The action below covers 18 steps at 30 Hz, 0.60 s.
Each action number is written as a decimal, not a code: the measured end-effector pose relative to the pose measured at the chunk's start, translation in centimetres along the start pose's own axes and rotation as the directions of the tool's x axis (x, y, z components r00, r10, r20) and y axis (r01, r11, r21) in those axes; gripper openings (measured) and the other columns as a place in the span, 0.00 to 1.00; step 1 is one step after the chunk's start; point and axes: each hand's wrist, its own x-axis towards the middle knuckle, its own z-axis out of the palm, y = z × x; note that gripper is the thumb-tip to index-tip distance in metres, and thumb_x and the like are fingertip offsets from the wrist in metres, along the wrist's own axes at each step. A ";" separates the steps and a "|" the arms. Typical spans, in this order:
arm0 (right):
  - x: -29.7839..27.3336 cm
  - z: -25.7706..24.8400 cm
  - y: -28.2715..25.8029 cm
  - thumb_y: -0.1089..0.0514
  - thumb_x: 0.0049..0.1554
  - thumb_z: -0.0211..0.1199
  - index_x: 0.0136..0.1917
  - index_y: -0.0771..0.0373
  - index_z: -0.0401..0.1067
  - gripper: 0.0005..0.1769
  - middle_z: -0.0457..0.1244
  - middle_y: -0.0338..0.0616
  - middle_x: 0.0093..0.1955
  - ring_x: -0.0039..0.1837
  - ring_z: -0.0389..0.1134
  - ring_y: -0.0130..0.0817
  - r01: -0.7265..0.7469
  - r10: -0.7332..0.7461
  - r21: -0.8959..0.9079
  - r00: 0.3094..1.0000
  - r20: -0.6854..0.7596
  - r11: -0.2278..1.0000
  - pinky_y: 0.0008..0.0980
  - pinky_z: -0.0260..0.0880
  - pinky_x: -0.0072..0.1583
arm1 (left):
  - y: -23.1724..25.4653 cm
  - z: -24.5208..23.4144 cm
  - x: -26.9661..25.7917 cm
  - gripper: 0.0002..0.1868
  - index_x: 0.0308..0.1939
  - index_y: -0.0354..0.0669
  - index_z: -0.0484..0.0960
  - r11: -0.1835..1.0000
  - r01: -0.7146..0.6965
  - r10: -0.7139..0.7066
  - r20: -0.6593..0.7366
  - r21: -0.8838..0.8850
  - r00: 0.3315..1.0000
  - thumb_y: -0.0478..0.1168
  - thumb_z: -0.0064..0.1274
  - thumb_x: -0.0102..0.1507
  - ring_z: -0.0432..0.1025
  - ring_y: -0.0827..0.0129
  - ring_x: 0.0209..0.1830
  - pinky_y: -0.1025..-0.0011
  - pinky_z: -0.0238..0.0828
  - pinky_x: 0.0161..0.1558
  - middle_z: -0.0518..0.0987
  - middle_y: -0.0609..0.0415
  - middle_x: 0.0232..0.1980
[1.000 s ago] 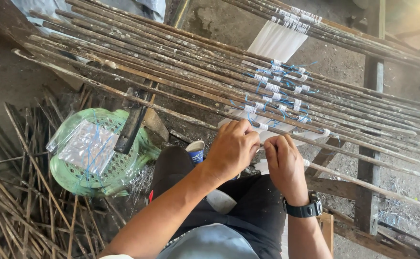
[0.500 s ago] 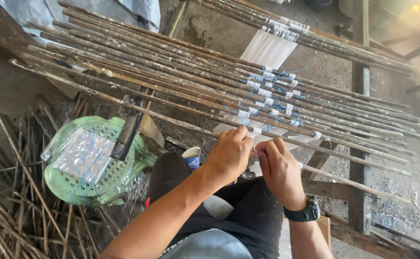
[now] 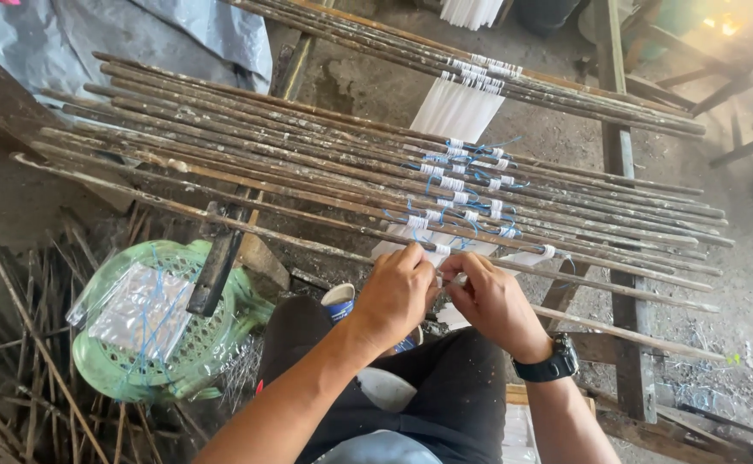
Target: Tying individual candle wicks onto wooden sticks arranged on a preparation frame
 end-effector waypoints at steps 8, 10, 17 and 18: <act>0.6 -1.1 -1.1 0.62 0.49 0.51 0.37 0.59 0.65 0.02 0.60 0.45 0.32 0.33 0.64 0.48 -0.047 0.046 0.069 0.999 0.016 0.996 0.37 0.65 0.34 | 0.1 0.2 0.0 0.05 0.21 0.40 0.72 1.000 -0.019 0.019 -0.053 0.013 0.998 0.38 0.50 0.49 0.68 0.63 0.31 0.69 0.61 0.35 0.67 0.54 0.30; 0.8 -0.5 -0.5 0.56 0.51 0.50 0.37 0.58 0.65 0.06 0.60 0.46 0.32 0.35 0.63 0.50 -0.075 0.078 -0.045 0.994 0.074 0.996 0.40 0.65 0.36 | 0.0 0.4 0.0 0.06 0.21 0.41 0.72 1.000 -0.030 0.031 -0.102 0.009 0.994 0.39 0.48 0.50 0.67 0.64 0.29 0.70 0.60 0.33 0.66 0.55 0.29; 0.9 0.0 0.4 0.52 0.51 0.52 0.35 0.58 0.63 0.09 0.59 0.46 0.31 0.36 0.64 0.50 -0.102 0.113 -0.111 0.989 0.093 0.988 0.43 0.64 0.37 | 0.2 0.4 0.0 0.05 0.20 0.42 0.71 0.998 -0.043 0.050 -0.156 0.047 0.987 0.38 0.46 0.49 0.67 0.64 0.28 0.71 0.60 0.31 0.67 0.56 0.29; 1.0 0.2 0.4 0.51 0.52 0.50 0.35 0.58 0.62 0.10 0.58 0.46 0.31 0.36 0.63 0.50 -0.070 0.085 -0.151 0.992 0.097 0.986 0.43 0.64 0.36 | 0.1 0.4 0.0 0.05 0.21 0.42 0.72 0.998 -0.048 0.054 -0.151 0.042 0.987 0.39 0.46 0.49 0.67 0.64 0.28 0.70 0.60 0.32 0.67 0.55 0.29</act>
